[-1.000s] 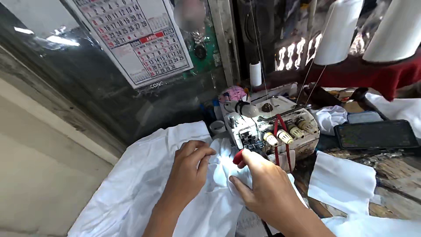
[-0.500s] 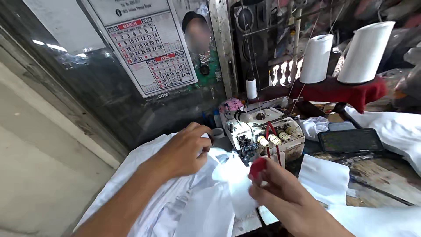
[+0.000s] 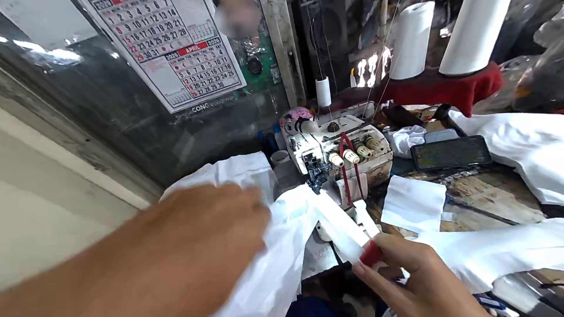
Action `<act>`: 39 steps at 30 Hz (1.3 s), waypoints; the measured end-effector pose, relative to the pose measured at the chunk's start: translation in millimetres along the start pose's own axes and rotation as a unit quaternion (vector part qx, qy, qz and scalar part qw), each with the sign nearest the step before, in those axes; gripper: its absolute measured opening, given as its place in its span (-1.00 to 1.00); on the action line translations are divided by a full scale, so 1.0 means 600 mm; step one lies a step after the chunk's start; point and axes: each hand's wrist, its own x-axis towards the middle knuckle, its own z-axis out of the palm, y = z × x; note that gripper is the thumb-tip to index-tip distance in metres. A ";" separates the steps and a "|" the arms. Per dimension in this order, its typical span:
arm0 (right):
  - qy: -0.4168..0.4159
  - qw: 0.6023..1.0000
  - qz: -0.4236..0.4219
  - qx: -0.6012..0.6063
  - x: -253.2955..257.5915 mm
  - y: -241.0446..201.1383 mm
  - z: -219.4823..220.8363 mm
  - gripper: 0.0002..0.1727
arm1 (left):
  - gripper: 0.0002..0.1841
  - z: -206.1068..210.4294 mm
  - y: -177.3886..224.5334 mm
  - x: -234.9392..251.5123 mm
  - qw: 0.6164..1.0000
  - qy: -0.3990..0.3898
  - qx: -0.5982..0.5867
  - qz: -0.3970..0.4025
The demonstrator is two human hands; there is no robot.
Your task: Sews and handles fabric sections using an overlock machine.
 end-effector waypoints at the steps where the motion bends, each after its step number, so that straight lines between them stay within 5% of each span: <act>1: -0.004 0.999 0.011 0.032 -0.005 -0.012 -0.003 -0.74 | -0.65 -0.010 0.027 -0.007 0.995 -0.057 -0.078 0.033; 3: 0.008 0.997 0.039 0.073 -0.013 -0.020 0.003 -0.76 | -0.57 -0.001 0.068 -0.008 0.966 -0.175 -0.188 0.030; 4: 0.014 0.995 0.048 0.085 -0.014 -0.019 0.009 -0.71 | -0.59 0.020 0.074 -0.010 0.966 -0.173 -0.194 0.003; 7: -0.003 0.993 0.072 0.091 -0.013 -0.023 0.013 -0.59 | -0.76 0.075 0.047 -0.027 0.992 -0.036 -0.110 -0.053; 10: -0.025 0.994 0.062 0.090 -0.004 -0.024 0.011 -0.53 | -0.73 0.075 0.042 -0.038 0.992 0.045 -0.110 -0.049; 13: -0.009 0.997 -0.032 0.075 0.050 -0.039 0.019 -0.59 | -0.70 0.072 0.076 -0.037 0.990 0.056 -0.116 -0.050; 16: 0.108 0.979 -0.147 0.093 0.138 -0.141 0.010 -0.68 | -0.73 0.089 0.108 -0.033 0.993 0.076 -0.048 -0.071; 19: 0.146 0.948 -0.107 0.263 0.175 -0.190 0.022 -0.66 | -0.74 0.081 0.133 -0.045 0.991 0.031 -0.057 -0.116; 22: 0.053 0.923 -0.050 0.377 0.097 -0.137 0.099 -0.42 | -0.70 0.074 0.147 -0.059 0.986 0.019 -0.127 -0.107; 25: -0.037 0.968 -0.094 0.231 0.004 -0.092 0.122 -0.36 | -0.72 0.085 0.149 -0.052 0.981 0.051 -0.172 -0.074; 29: 0.027 0.998 -0.055 0.030 -0.011 -0.088 0.104 -0.38 | -0.75 0.099 0.128 -0.024 0.991 0.068 -0.112 -0.039; 35: -0.005 0.995 -0.037 0.089 0.002 -0.078 0.098 -0.37 | -0.76 0.123 0.098 -0.016 0.972 0.102 -0.212 -0.010; 39: -0.077 0.989 -0.126 0.007 -0.010 -0.080 0.089 -0.78 | -0.77 0.132 0.083 -0.023 0.922 0.031 -0.386 0.023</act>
